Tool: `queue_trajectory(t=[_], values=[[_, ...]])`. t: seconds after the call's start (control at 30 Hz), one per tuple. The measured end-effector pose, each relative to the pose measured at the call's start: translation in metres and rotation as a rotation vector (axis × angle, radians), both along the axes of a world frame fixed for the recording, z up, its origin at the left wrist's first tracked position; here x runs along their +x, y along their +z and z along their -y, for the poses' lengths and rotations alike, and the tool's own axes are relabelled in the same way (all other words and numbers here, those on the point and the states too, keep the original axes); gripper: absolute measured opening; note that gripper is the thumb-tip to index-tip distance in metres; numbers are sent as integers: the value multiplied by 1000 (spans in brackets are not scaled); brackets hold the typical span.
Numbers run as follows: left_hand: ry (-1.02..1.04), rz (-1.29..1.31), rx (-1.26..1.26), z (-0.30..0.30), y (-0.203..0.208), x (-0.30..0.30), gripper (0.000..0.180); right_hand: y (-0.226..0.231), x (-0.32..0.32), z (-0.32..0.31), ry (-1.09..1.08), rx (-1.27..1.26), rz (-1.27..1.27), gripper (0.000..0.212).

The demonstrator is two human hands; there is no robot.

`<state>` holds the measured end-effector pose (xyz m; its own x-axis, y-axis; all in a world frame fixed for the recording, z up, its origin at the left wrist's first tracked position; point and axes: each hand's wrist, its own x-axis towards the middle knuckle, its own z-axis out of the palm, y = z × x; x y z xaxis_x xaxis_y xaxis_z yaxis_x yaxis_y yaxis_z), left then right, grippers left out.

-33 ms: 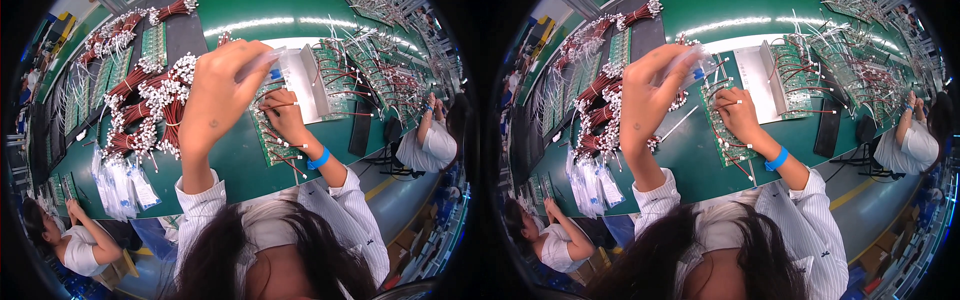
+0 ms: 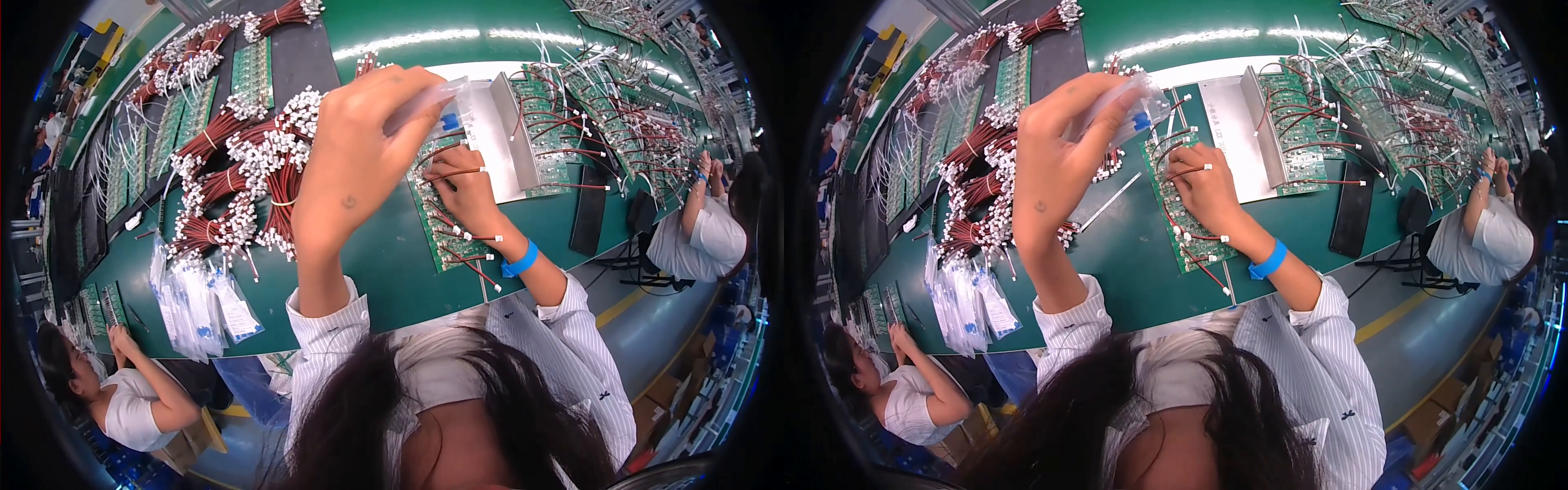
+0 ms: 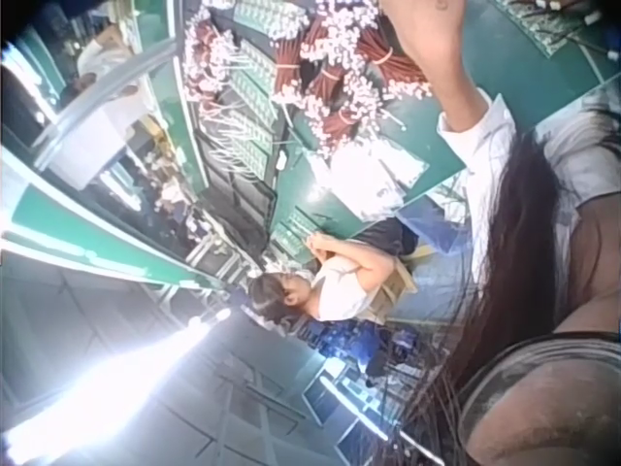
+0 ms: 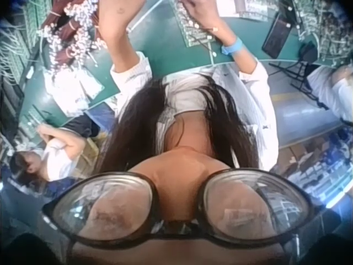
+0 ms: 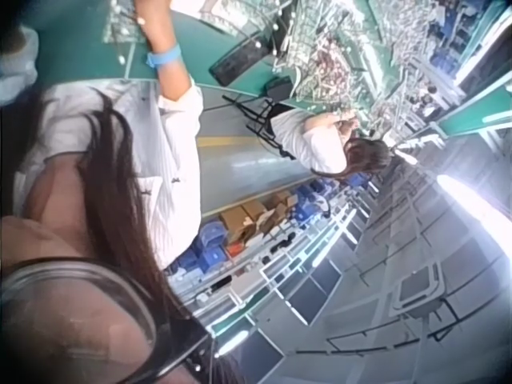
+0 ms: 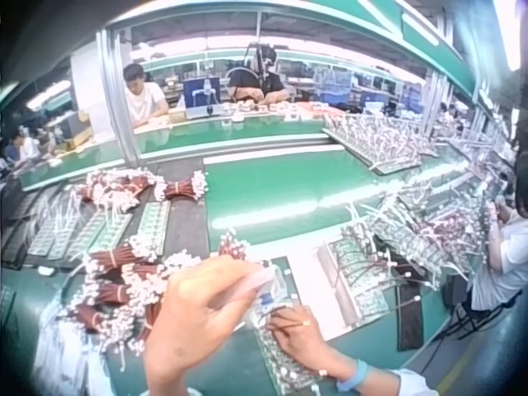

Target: The person assembles electronic components by hand, inserting wire connectors into printed circuit boards.

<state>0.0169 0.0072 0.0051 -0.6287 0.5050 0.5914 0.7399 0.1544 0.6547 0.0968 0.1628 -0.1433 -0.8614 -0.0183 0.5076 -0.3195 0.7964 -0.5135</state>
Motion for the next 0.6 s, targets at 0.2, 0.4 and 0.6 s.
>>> queue_trajectory(t=[0.2,0.4,0.6], values=[[-1,9,3,2,2,1,14,-7,4,2,-12,-41,-13,12],[20,12,-2,7,2,-1,14,-8,4,-4,31,-231,105,13],[16,32,-9,6,3,-2,14,-12,2,-4,12,-191,72,11]])
